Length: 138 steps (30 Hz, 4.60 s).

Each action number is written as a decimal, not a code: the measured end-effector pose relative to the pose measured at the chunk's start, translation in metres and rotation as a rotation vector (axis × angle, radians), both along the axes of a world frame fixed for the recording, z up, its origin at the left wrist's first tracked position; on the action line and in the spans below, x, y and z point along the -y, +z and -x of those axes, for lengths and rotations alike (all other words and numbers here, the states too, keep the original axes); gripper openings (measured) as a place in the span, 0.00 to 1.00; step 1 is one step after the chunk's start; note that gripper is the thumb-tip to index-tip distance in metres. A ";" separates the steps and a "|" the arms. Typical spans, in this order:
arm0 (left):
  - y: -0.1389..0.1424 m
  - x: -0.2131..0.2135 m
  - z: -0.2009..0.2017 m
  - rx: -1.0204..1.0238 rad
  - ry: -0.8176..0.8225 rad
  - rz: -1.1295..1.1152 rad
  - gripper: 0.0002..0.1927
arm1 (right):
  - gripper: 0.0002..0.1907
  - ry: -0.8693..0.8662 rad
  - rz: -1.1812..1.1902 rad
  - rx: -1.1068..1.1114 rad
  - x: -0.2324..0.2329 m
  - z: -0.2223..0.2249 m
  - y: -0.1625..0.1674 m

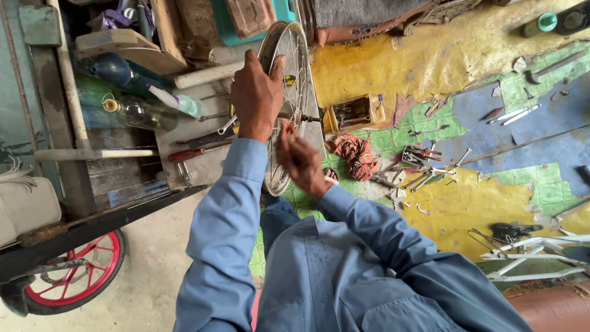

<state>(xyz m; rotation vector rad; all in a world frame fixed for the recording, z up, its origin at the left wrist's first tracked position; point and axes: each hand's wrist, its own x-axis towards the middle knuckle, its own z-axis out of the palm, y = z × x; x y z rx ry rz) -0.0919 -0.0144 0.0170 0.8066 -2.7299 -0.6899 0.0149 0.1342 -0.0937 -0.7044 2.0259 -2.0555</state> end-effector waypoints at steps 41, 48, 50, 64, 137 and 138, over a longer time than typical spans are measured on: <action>-0.014 0.014 0.007 -0.077 -0.013 0.006 0.27 | 0.21 0.105 -0.020 0.812 -0.012 -0.012 -0.071; -0.010 0.019 0.014 -0.040 0.013 -0.050 0.28 | 0.14 0.099 -0.063 0.821 -0.034 -0.017 -0.075; -0.012 0.020 0.013 -0.041 0.000 0.006 0.27 | 0.14 -0.138 -0.017 0.444 -0.019 0.017 -0.083; -0.014 0.032 0.005 -0.028 0.004 -0.034 0.26 | 0.19 0.103 -0.222 0.504 -0.006 -0.029 -0.093; 0.007 -0.003 -0.005 0.038 -0.120 -0.088 0.25 | 0.17 -0.124 -0.331 0.352 0.004 0.182 -0.098; 0.008 -0.004 -0.006 0.045 -0.129 -0.094 0.25 | 0.16 -0.088 -0.486 0.281 0.007 0.178 -0.098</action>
